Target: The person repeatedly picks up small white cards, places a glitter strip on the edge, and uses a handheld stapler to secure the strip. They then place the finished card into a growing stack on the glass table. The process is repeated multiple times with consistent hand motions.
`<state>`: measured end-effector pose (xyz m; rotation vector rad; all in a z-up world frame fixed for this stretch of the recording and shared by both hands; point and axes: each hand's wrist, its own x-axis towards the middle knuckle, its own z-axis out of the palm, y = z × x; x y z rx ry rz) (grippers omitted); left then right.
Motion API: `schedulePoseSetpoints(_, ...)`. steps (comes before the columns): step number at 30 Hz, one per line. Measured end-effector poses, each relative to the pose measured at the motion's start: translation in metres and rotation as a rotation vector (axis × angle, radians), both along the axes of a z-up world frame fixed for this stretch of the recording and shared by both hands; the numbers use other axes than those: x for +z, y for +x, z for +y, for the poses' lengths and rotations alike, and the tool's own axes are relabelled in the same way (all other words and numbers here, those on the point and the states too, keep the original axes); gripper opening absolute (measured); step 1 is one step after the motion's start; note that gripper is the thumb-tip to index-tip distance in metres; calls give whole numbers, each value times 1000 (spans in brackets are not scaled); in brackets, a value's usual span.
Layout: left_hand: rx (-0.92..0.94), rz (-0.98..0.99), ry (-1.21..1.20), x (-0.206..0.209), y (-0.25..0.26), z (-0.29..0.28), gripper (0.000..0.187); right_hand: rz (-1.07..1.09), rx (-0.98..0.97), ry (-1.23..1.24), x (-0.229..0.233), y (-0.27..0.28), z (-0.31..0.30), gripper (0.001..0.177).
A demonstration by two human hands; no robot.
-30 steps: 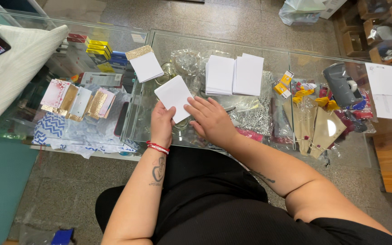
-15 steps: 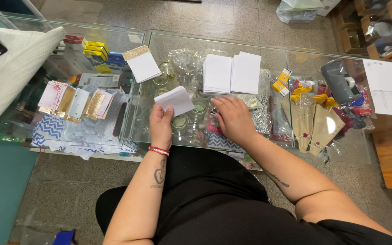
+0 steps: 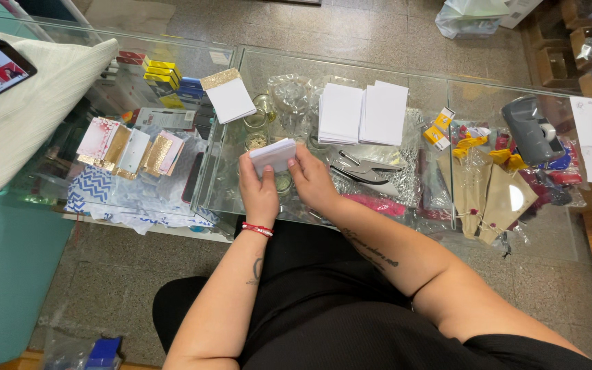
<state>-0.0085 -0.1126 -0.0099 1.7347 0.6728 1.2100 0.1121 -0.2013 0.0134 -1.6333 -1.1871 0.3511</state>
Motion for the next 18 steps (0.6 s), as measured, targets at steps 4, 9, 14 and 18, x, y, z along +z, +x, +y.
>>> schedulePoseSetpoints(4,13,-19,-7,4,0,-3,37,-31,-24,-29,-7,2,2,16)
schedulePoseSetpoints(9,24,-21,-27,0,0,-3,38,-65,-82,-7,-2,-2,4,12)
schedulePoseSetpoints(14,19,-4,-42,5,0,-5,37,-124,11,205,17,-14,-2,62)
schedulePoseSetpoints(18,17,10,-46,-1,1,-3,33,-438,-11,276,25,-17,-3,66)
